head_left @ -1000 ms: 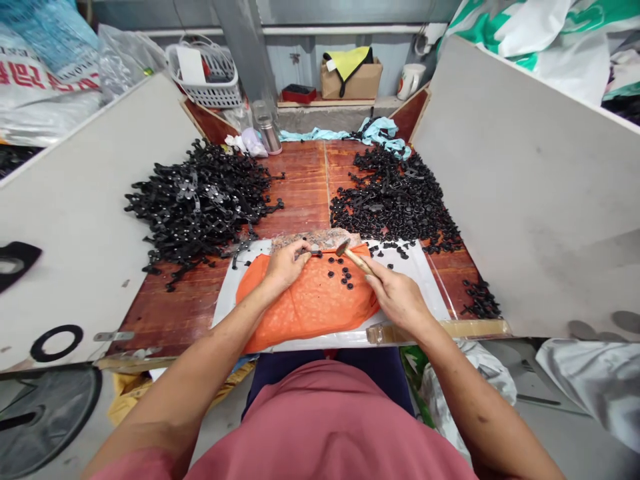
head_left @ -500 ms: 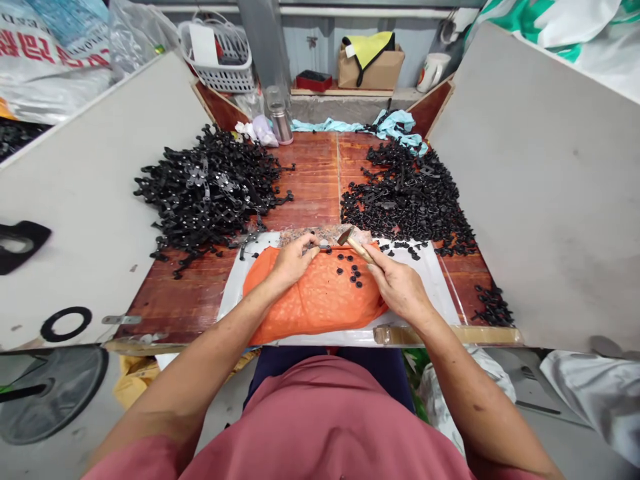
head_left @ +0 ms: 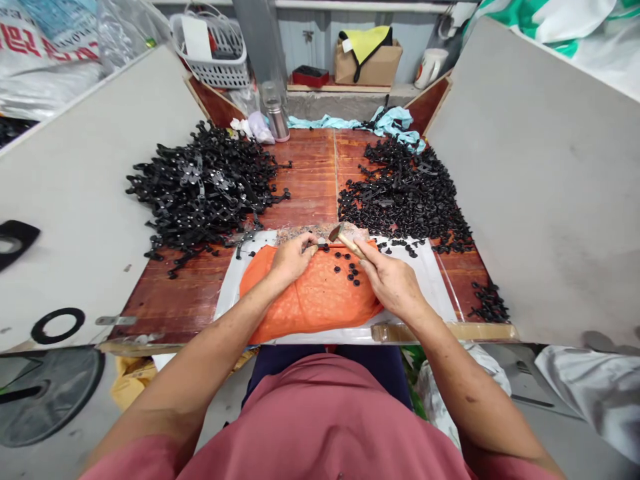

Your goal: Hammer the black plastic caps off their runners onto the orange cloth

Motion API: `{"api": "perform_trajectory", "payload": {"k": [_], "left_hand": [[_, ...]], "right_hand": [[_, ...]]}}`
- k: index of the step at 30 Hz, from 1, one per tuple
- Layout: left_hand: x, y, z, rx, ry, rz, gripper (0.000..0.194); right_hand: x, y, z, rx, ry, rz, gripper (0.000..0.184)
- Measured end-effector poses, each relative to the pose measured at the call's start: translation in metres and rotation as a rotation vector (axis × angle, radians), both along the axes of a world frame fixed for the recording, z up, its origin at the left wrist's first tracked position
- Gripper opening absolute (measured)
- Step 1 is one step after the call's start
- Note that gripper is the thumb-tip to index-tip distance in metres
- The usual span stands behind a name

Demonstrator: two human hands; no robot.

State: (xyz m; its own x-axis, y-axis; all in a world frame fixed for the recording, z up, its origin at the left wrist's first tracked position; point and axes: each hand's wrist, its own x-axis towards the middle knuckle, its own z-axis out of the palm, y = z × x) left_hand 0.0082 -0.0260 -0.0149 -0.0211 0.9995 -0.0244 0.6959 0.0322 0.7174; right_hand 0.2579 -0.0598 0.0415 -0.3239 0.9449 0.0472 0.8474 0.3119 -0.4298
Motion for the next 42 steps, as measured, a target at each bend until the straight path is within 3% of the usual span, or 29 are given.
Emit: {"api": "perform_trajectory", "payload": {"k": [9,19,22,25,29,33,38,42], "left_hand": [[-0.003,0.001,-0.006,0.058,-0.151,-0.040,0.012],[0.002,-0.003,0.008,-0.009,0.003,-0.016,0.011],[0.003,-0.003,0.011,-0.017,0.030,-0.002,0.011],[0.003,-0.003,0.011,-0.019,0.049,0.007,0.011],[0.003,-0.002,0.008,-0.030,0.079,0.006,0.013],[0.002,-0.002,0.007,-0.035,0.086,-0.002,0.014],[0.003,-0.001,0.006,-0.045,0.133,0.001,0.013],[0.004,-0.002,0.005,-0.031,0.125,-0.003,0.014]], "right_hand": [[0.000,0.001,-0.001,0.048,0.038,-0.003,0.053],[0.001,-0.003,-0.004,-0.011,-0.066,0.011,0.050],[-0.001,-0.003,-0.003,0.041,-0.040,0.020,0.051],[-0.006,-0.001,-0.004,0.096,-0.055,-0.003,0.054],[-0.013,0.003,-0.006,0.023,-0.266,0.043,0.052],[-0.016,0.002,-0.002,0.066,-0.222,0.011,0.055],[-0.021,0.003,0.009,0.010,-0.343,0.065,0.053],[-0.025,0.007,0.008,0.044,-0.306,0.034,0.054]]}}
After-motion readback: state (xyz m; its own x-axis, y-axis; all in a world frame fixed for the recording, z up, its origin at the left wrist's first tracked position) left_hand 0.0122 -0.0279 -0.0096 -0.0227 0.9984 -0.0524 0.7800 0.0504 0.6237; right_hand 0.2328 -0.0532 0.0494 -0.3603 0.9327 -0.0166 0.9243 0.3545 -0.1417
